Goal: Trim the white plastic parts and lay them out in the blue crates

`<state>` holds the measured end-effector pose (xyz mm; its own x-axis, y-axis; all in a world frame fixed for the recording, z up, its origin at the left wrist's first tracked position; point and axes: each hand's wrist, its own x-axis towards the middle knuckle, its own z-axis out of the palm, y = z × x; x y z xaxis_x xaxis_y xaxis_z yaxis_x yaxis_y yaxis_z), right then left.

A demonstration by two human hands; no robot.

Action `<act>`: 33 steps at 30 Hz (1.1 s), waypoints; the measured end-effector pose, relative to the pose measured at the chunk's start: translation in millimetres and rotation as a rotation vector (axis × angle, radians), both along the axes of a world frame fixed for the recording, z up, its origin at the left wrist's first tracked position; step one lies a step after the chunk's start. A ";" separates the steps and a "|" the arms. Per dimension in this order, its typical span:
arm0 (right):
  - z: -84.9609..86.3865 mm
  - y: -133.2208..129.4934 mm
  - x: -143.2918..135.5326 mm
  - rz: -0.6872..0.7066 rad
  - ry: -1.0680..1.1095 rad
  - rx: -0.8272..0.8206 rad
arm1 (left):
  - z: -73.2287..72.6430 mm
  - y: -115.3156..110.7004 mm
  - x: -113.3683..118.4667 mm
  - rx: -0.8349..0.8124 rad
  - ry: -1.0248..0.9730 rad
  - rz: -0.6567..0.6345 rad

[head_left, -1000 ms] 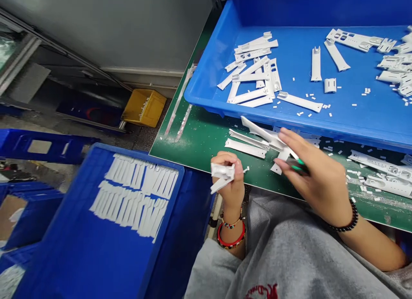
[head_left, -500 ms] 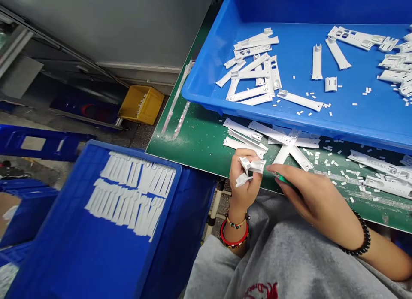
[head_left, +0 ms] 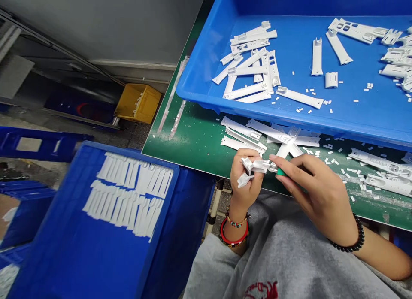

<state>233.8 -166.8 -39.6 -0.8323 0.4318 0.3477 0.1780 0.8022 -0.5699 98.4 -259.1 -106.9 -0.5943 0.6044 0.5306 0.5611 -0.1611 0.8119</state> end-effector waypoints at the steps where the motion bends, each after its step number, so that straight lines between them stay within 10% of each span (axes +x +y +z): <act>1: -1.5 0.8 -0.3 -0.019 0.021 0.014 | 0.3 0.0 0.0 -0.004 0.001 0.001; 6: 0.0 7.4 -0.8 -0.136 0.067 0.080 | 0.9 -0.4 1.2 0.006 -0.034 0.000; 11: 6.4 6.5 -0.2 0.045 0.052 -0.150 | 1.6 0.2 1.5 0.010 -0.030 -0.010; 33: 1.9 2.9 -24.6 -0.041 -0.033 0.132 | -5.2 0.3 4.4 0.019 -0.111 -0.040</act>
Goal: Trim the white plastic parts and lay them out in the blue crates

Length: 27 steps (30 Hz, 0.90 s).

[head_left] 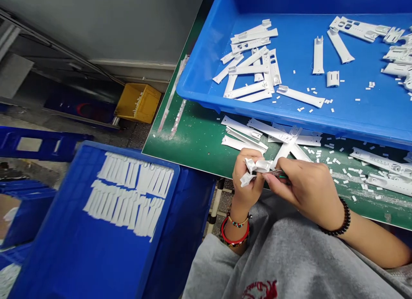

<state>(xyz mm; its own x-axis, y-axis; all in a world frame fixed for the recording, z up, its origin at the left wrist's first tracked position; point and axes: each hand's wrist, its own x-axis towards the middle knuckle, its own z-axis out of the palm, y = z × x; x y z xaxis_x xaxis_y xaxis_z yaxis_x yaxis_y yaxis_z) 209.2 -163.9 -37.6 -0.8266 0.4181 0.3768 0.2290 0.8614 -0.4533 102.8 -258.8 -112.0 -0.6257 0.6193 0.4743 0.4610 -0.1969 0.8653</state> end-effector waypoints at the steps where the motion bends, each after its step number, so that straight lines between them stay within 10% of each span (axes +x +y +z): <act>1: -0.6 -0.1 0.1 0.002 -0.001 -0.007 | 0.4 0.0 0.2 0.003 0.002 0.012; 14: 12.7 9.0 18.4 0.262 -0.079 -0.409 | 5.7 -0.7 1.5 -0.066 0.084 0.082; 18: 10.1 10.1 21.9 0.046 0.050 -0.385 | 11.6 -2.4 -2.5 -0.025 0.143 -0.074; 27: 5.9 10.3 22.4 0.159 0.093 -0.409 | 18.2 -7.4 -9.0 -0.062 0.220 -0.271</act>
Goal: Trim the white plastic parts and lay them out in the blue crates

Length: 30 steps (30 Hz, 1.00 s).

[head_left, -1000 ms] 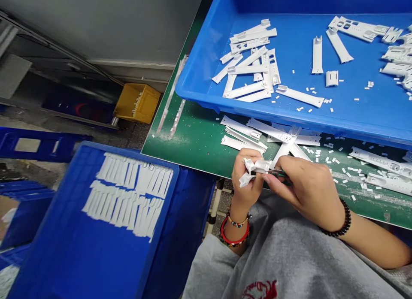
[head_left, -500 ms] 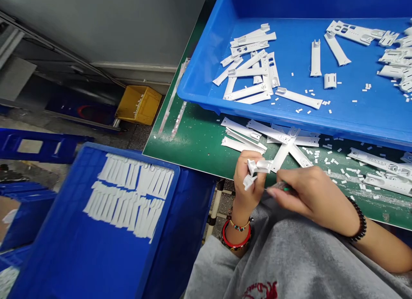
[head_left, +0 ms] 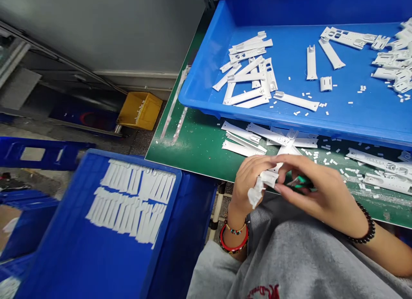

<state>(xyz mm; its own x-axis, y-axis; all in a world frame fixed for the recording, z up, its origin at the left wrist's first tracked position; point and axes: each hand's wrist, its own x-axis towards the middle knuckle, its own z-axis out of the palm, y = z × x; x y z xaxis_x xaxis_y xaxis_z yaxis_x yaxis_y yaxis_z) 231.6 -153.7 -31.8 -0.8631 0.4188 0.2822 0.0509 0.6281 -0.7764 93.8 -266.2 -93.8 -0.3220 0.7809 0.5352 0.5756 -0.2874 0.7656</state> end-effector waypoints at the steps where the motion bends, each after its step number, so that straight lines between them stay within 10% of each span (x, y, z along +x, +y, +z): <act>1: 0.9 -0.4 0.6 0.028 0.006 -0.005 | 0.7 -0.1 -1.5 -0.032 0.017 -0.018; 14: 2.9 -9.9 -2.6 -0.088 0.072 -0.075 | -2.9 1.8 -4.2 0.101 0.124 0.057; 21: 3.0 -6.2 -2.2 -0.337 0.079 0.115 | -4.0 -4.7 -4.9 0.317 -0.211 0.471; 30: -17.9 -0.4 -20.7 -0.259 -0.246 0.302 | -10.7 -0.3 5.6 0.067 -0.255 0.271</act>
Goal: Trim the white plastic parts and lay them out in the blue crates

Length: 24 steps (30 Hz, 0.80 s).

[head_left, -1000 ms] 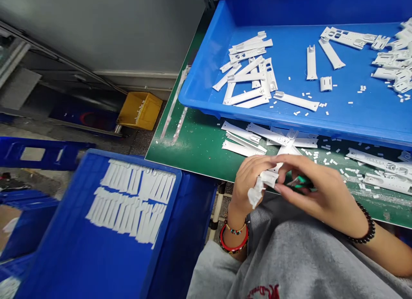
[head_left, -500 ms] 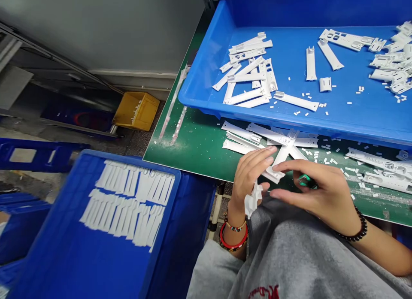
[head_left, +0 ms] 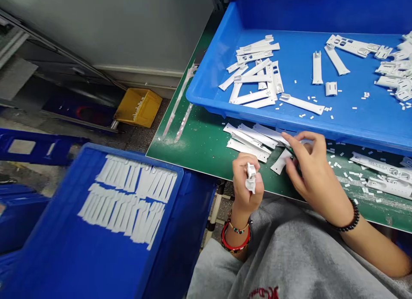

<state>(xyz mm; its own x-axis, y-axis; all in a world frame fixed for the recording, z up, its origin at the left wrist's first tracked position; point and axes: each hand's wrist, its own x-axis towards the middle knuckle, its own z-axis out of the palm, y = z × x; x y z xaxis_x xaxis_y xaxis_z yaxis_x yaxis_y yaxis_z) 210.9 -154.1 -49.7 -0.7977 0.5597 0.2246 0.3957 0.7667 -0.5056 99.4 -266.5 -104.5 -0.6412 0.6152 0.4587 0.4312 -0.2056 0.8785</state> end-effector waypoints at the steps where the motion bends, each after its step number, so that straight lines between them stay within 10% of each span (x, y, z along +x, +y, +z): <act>1: 1.6 0.1 3.6 0.029 0.021 -0.022 | 0.5 -0.5 -0.4 -0.021 0.025 -0.015; 7: 17.6 -6.0 22.8 0.312 0.014 -0.146 | 6.8 1.0 -4.2 -0.095 0.166 -0.093; 24: 23.2 -6.1 23.0 0.238 0.091 -0.061 | 11.3 11.5 -0.8 -0.178 0.307 -0.106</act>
